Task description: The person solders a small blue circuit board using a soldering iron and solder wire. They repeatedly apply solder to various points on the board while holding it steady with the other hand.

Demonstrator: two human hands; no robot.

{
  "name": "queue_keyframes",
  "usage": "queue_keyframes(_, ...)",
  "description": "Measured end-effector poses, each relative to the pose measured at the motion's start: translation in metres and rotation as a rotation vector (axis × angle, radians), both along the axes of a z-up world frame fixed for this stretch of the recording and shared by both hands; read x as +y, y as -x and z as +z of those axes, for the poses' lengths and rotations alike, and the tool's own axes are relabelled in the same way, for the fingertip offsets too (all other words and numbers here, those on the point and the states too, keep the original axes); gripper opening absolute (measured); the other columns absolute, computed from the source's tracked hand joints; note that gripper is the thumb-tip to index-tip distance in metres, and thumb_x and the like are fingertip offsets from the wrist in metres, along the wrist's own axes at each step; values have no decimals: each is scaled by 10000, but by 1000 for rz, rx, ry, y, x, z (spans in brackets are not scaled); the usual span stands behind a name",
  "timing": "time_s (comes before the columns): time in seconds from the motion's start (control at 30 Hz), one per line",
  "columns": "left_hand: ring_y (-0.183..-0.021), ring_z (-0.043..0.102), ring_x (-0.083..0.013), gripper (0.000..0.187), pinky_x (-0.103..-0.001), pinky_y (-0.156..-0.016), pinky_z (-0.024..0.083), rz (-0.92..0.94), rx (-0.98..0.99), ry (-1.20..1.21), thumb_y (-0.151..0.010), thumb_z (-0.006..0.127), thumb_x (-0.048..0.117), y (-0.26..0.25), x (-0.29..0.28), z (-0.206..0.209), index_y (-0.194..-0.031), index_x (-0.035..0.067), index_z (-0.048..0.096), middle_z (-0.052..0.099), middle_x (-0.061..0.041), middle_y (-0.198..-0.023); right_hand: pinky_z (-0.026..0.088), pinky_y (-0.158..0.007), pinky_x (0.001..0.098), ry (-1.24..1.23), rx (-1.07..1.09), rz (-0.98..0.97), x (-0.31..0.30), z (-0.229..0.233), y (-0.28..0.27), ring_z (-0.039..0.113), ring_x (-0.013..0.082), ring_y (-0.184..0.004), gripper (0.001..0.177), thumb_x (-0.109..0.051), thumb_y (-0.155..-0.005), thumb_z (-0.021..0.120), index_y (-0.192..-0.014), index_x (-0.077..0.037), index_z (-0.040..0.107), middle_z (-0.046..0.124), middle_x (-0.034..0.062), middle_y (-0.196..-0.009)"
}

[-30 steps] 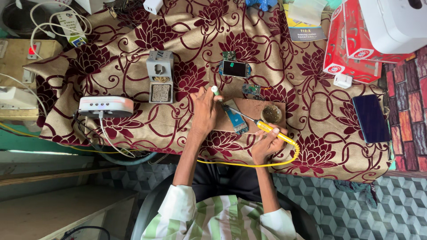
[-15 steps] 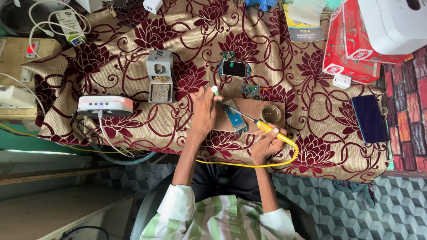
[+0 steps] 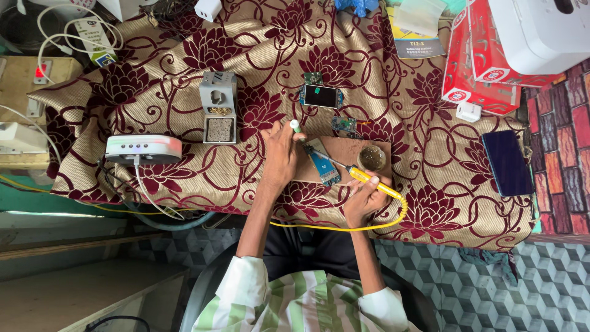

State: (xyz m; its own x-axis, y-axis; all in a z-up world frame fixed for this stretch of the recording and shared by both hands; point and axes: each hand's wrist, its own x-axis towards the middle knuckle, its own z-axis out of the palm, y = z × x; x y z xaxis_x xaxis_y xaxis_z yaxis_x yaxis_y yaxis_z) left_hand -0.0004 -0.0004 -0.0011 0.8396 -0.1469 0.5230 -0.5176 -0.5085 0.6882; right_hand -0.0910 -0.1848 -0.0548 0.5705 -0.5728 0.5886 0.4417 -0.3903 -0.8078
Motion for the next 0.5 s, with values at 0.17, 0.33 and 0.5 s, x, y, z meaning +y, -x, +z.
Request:
queue_keyframes(0.17,-791,411,-225,221,-402,-827,291,-1,-6,-3,-934,430,-50,-1,0,3,-943,126,561,526,-88,-762,484,-554,252,-22,-52,6,1,1,-2,568,130,-566,316,-219,-1159,397,-1001,25,520,611,116,-709)
queue_keyframes(0.33,-803,414,-243,186,-404,-836,290,0,-20,3,-926,460,-38,1,0,6,-941,116,563,532,-98,-771,480,-540,245,-43,-46,25,2,2,-2,563,128,-563,311,-216,-1151,397,-1003,30,517,608,112,-701)
queue_keyframes(0.5,-797,422,-235,200,-404,-843,293,-9,-11,20,-943,446,-33,1,0,8,-948,121,574,552,-85,-776,485,-539,247,-54,7,13,2,3,-1,565,121,-558,309,-209,-1151,401,-1004,34,522,597,101,-673)
